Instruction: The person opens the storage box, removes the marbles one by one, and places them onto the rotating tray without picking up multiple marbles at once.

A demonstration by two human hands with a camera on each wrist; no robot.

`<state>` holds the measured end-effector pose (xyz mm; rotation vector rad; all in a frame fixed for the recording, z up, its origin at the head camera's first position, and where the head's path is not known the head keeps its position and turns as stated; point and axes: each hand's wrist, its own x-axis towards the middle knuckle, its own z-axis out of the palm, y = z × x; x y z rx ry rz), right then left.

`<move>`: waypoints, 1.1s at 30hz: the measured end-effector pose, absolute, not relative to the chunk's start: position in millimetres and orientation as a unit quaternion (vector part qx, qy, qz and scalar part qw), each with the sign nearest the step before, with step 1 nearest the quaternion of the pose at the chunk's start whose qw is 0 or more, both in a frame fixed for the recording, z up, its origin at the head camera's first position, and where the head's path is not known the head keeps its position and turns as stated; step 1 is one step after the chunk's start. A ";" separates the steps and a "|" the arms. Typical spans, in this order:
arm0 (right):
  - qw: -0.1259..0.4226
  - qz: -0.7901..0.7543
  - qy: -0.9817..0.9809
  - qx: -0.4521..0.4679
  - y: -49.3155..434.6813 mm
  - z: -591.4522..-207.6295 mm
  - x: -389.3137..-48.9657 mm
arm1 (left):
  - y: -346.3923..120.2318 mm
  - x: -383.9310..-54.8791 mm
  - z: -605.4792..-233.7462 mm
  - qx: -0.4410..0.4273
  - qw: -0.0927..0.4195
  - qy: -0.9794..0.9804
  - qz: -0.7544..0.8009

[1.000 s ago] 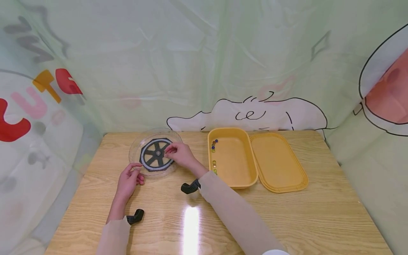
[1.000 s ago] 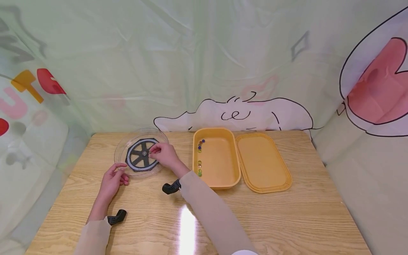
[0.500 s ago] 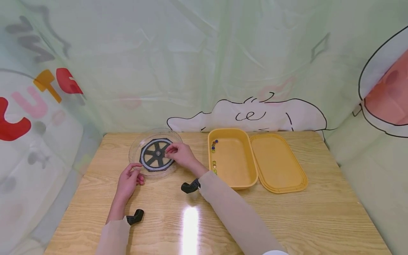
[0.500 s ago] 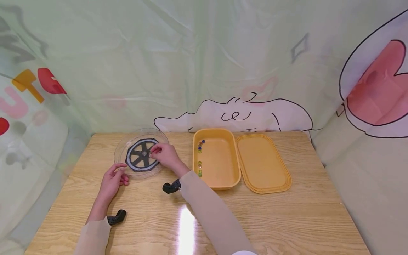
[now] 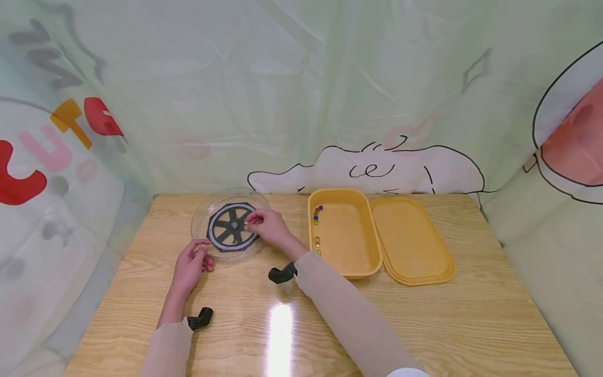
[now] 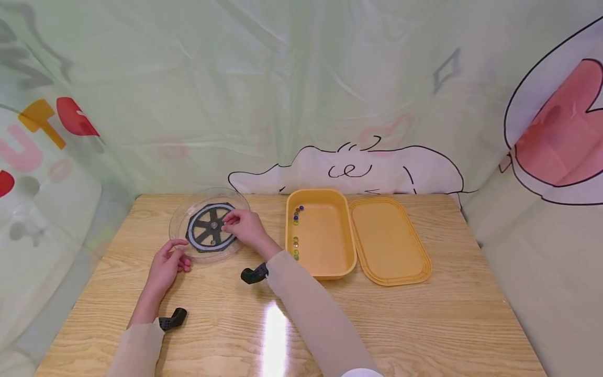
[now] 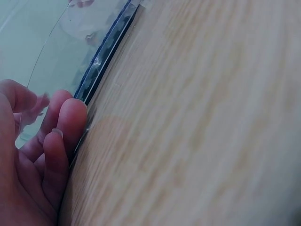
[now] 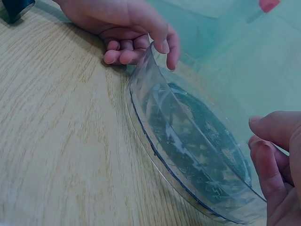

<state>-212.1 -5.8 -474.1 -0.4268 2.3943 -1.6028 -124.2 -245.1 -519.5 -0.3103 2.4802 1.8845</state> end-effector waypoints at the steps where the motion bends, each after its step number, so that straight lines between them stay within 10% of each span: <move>1: 0.115 -0.547 0.816 -0.145 -5.7 -474.2 -212.4 | -245.4 -124.4 -519.9 -0.099 0.005 0.793 0.601; 33: 0.105 -0.598 0.785 -0.124 30.0 -446.7 -225.3 | -245.1 -123.0 -519.4 -0.097 0.008 0.799 0.594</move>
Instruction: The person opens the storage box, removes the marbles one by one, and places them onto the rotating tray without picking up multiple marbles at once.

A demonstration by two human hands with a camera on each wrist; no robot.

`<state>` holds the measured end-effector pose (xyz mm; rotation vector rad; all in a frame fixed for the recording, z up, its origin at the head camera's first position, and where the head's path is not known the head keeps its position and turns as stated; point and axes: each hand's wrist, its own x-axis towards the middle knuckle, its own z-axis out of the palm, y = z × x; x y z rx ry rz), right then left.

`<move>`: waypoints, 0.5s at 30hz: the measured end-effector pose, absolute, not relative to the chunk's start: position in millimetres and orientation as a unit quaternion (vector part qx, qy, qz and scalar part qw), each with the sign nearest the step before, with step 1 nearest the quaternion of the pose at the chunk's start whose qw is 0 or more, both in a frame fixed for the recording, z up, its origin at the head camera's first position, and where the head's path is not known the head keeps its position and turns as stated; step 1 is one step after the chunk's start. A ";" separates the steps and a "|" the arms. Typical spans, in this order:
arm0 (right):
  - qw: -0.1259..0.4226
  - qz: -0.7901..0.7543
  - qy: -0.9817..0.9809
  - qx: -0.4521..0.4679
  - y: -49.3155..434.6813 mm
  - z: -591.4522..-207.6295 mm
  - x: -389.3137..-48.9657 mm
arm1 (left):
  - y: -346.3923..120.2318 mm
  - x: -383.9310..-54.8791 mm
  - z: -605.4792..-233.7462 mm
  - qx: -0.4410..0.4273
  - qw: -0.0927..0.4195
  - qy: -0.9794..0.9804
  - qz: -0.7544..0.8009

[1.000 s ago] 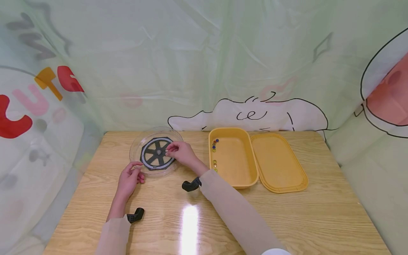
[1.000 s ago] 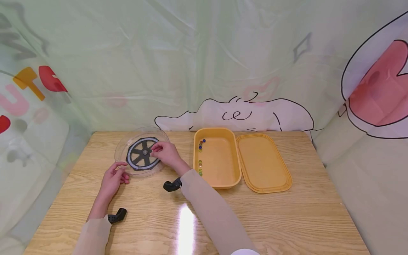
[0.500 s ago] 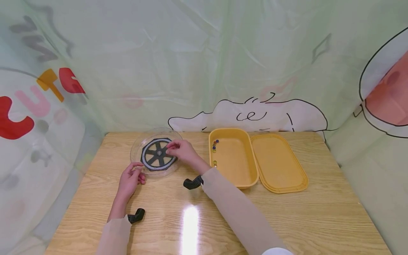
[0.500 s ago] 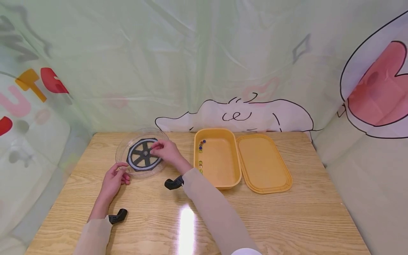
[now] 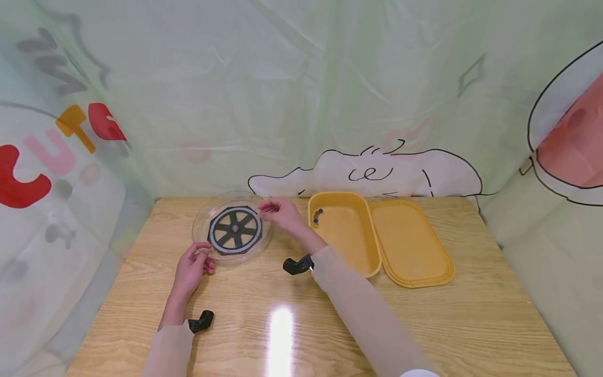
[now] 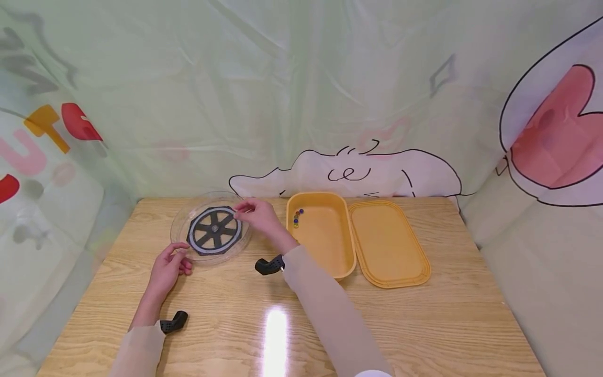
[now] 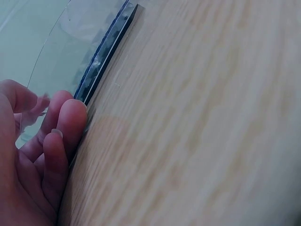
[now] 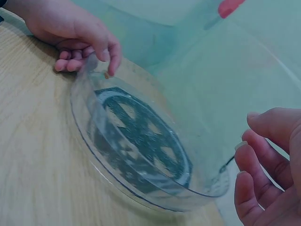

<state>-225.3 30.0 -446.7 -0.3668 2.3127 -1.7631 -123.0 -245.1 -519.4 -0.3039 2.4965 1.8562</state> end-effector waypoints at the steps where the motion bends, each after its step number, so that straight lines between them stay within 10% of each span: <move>1: 0.103 -0.600 0.784 -0.123 33.4 -445.2 -226.5 | -245.3 -123.0 -519.7 -0.097 0.009 0.799 0.593; 15: 0.044 -0.602 0.791 -0.101 101.7 -434.5 -243.1 | -245.6 -123.0 -520.3 -0.094 0.004 0.795 0.599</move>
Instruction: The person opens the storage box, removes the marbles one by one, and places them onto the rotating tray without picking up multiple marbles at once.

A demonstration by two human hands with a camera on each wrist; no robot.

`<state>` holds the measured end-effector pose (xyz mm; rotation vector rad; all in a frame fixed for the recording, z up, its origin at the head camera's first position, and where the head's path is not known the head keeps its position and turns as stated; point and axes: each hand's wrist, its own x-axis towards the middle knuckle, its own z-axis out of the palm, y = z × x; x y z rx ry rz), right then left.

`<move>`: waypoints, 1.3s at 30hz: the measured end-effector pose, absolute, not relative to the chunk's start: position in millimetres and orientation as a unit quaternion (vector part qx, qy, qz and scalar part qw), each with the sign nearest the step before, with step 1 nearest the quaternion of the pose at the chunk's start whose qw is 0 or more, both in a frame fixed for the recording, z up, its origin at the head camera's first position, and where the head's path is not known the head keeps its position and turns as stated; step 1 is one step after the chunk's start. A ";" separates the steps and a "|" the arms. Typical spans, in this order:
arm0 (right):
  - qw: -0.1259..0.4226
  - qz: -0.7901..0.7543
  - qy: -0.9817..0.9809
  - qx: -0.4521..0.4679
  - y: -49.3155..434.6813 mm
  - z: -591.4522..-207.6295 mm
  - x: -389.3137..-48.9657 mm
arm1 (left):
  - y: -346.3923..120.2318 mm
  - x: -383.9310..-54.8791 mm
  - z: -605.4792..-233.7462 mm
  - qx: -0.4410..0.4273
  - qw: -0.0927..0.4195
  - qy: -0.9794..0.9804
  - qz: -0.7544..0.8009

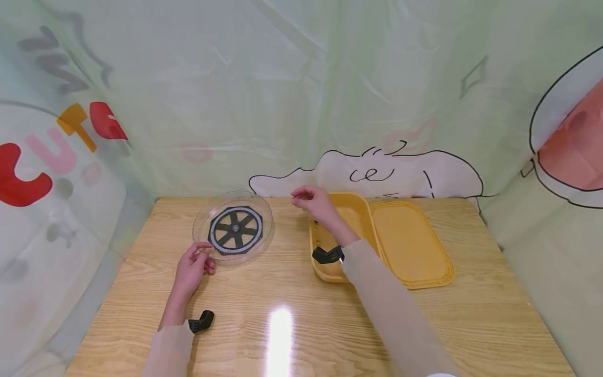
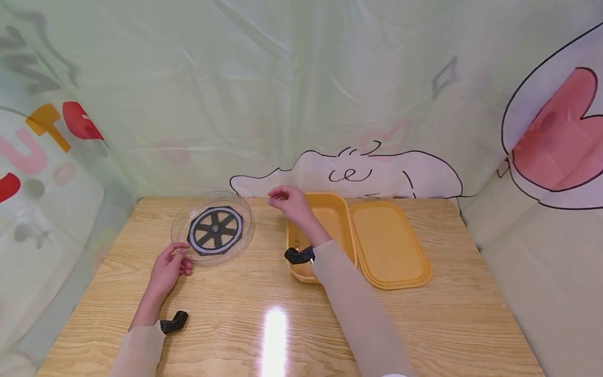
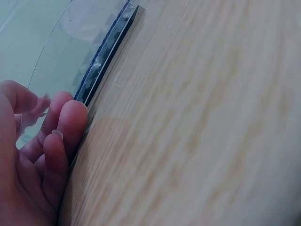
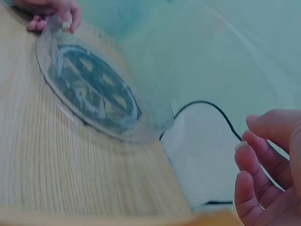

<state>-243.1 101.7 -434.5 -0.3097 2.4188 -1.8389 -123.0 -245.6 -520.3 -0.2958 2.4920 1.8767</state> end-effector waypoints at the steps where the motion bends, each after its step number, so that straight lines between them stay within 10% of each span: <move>1: 0.041 -0.601 0.792 -0.101 107.0 -435.6 -243.7 | -245.6 -123.1 -520.6 -0.095 0.004 0.795 0.599; 39: 0.141 -0.455 0.875 -0.088 158.2 -481.3 -240.8 | -244.5 -123.3 -519.7 -0.095 0.002 0.786 0.611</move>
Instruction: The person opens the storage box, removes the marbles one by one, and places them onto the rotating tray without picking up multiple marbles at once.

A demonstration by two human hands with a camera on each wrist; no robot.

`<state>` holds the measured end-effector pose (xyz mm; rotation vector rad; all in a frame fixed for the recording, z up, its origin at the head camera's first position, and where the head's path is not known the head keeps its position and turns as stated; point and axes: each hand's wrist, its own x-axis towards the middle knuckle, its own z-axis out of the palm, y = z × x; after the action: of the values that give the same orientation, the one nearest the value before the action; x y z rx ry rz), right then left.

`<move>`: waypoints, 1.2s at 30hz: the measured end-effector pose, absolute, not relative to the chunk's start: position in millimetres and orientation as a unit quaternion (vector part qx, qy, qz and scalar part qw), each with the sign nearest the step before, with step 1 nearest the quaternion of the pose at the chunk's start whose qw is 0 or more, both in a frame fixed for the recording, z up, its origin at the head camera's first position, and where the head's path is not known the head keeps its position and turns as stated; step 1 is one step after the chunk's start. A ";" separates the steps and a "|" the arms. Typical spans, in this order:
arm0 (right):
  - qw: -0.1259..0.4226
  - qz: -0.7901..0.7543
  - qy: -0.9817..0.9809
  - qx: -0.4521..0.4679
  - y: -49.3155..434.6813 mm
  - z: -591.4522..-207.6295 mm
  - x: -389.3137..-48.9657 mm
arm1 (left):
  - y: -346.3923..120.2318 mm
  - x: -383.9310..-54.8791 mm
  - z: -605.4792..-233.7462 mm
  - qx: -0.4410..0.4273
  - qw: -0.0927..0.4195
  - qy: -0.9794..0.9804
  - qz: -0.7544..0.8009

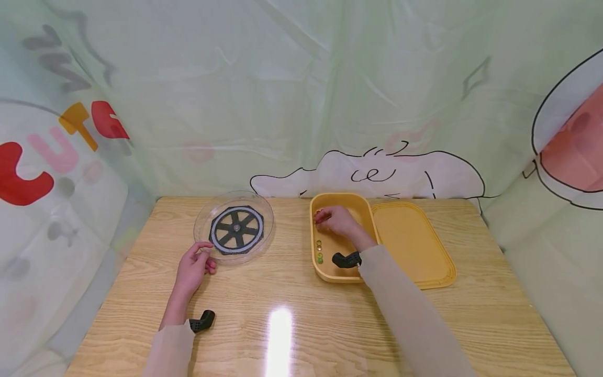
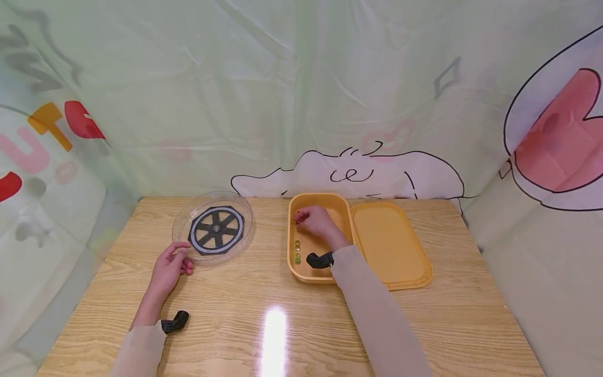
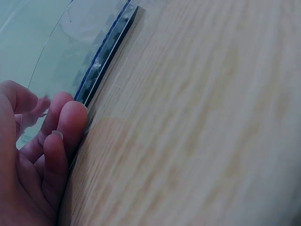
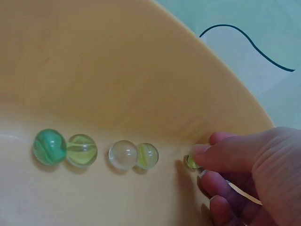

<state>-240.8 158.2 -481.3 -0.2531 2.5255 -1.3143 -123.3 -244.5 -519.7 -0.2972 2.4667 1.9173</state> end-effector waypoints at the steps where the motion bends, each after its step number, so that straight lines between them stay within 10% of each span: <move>1: 0.142 -0.452 0.876 -0.088 158.2 -481.7 -241.0 | -244.6 -123.2 -519.6 -0.094 0.002 0.787 0.610; 36: 0.169 -0.413 0.891 -0.080 157.3 -482.3 -241.0 | -246.1 -124.5 -522.6 -0.090 0.001 0.788 0.610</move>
<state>-241.0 157.3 -482.3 -0.2270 2.5337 -1.1748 -124.5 -246.1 -522.6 -0.2829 2.4728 1.9141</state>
